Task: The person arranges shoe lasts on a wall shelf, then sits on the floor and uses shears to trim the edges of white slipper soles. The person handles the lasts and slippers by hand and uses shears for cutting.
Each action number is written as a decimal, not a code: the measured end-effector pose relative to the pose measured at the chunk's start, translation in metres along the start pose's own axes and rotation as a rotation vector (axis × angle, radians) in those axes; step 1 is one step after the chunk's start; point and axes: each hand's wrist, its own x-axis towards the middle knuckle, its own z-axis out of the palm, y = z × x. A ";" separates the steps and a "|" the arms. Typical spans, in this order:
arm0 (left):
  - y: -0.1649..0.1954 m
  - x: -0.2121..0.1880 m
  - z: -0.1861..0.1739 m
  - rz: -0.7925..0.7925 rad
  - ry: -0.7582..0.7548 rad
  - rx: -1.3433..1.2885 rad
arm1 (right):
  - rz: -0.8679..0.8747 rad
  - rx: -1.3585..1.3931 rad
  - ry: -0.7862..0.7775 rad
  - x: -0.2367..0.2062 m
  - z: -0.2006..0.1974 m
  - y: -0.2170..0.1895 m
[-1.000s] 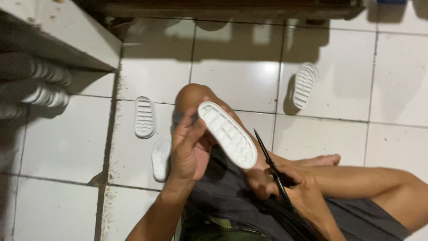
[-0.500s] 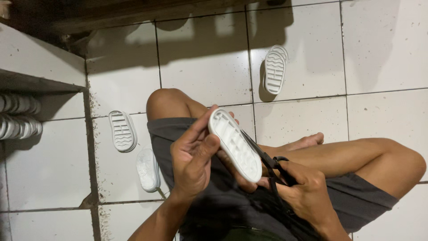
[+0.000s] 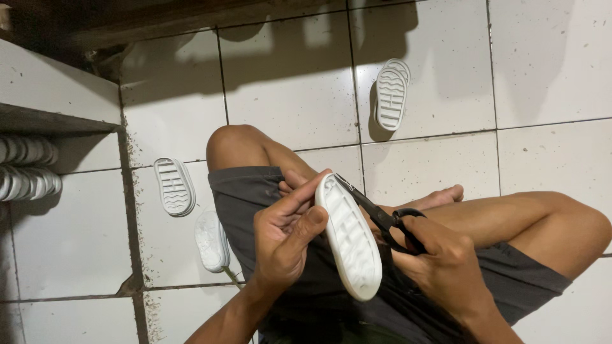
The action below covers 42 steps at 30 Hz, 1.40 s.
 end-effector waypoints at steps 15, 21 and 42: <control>0.003 0.001 -0.010 -0.265 -0.125 -0.254 | -0.007 0.007 -0.096 0.012 -0.028 0.005; -0.001 0.003 -0.015 -0.330 -0.143 -0.208 | -0.018 -0.010 -0.128 0.011 -0.028 0.012; -0.017 -0.008 0.025 -0.271 -0.159 0.016 | 0.531 1.299 -0.026 0.021 0.033 0.001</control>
